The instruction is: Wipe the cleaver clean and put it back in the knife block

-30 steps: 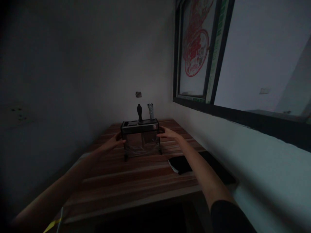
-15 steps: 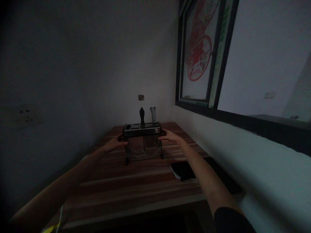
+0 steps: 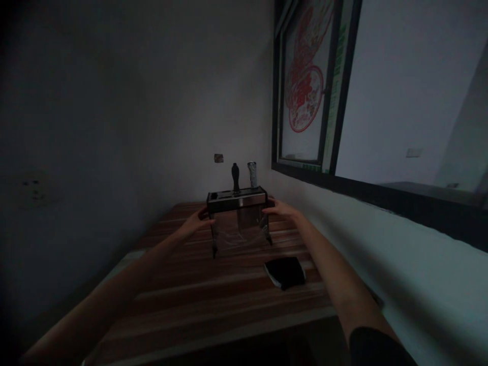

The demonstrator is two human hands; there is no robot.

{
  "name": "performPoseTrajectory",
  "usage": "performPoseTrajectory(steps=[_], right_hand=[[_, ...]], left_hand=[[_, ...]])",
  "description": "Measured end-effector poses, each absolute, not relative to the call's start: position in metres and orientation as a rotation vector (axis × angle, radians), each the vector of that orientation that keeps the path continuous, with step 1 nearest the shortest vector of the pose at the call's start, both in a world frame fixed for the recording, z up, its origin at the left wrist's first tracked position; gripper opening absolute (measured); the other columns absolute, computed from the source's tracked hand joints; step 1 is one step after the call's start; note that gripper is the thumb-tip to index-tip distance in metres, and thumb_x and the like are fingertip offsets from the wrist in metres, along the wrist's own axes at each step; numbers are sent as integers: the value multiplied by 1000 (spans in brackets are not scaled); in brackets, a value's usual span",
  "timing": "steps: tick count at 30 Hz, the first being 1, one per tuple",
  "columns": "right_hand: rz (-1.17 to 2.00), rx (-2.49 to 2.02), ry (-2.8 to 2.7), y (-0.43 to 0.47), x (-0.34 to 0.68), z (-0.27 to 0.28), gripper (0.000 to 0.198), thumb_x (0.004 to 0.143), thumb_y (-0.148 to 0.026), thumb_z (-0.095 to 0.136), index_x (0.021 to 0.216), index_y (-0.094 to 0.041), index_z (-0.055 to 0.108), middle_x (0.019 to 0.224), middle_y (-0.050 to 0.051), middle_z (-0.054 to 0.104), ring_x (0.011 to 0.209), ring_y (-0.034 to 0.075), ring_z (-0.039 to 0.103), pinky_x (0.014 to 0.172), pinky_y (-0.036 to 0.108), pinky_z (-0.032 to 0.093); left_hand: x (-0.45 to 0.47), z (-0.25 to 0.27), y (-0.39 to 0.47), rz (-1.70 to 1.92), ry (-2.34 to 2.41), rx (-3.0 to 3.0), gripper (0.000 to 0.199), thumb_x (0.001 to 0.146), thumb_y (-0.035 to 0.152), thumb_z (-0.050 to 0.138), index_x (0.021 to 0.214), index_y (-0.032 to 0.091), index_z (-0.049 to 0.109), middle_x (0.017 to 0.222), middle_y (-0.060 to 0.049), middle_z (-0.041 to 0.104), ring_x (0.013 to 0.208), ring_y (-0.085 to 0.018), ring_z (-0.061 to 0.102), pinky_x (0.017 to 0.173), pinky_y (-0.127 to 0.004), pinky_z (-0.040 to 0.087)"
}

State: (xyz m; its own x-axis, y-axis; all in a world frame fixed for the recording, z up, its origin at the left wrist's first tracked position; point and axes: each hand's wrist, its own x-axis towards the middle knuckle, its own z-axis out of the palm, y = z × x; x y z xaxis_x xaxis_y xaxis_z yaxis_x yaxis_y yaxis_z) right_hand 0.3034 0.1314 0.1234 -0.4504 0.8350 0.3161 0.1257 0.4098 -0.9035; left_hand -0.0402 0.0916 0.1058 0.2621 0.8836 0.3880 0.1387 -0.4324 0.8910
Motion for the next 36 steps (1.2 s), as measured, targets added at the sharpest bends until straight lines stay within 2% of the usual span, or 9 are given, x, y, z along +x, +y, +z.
performPoseTrajectory(steps=[8, 12, 28, 36], right_hand=[[1135, -944, -1608, 126, 368, 108, 40, 60, -25, 74, 99, -19, 63, 98, 5, 67, 83, 18, 64, 81, 33, 49], [1143, -903, -1520, 122, 391, 94, 39, 62, -23, 72, 99, -19, 62, 96, 4, 67, 81, 17, 64, 77, 29, 50], [1169, -858, -1370, 119, 419, 57, 35, 60, -19, 72, 95, -21, 63, 96, 2, 68, 78, 14, 65, 71, 25, 51], [1212, -866, -1368, 121, 422, 49, 34, 63, -21, 71, 96, -23, 63, 93, -1, 68, 76, 13, 64, 69, 23, 52]], left_hand=[[22, 97, 109, 1218, 819, 1728, 82, 54, 31, 78, 126, 14, 44, 127, -15, 51, 116, -27, 48, 98, -42, 40], [50, 90, 115, 1183, 751, 1711, 82, 55, 31, 78, 127, 14, 42, 127, -15, 51, 115, -26, 50, 97, -42, 41], [78, 76, 121, 1136, 834, 1823, 75, 54, 30, 79, 121, 14, 50, 124, -13, 54, 114, -26, 50, 98, -41, 40], [76, 71, 124, 1141, 814, 1832, 77, 54, 33, 79, 123, 14, 47, 126, -14, 52, 115, -26, 50, 98, -41, 39]])
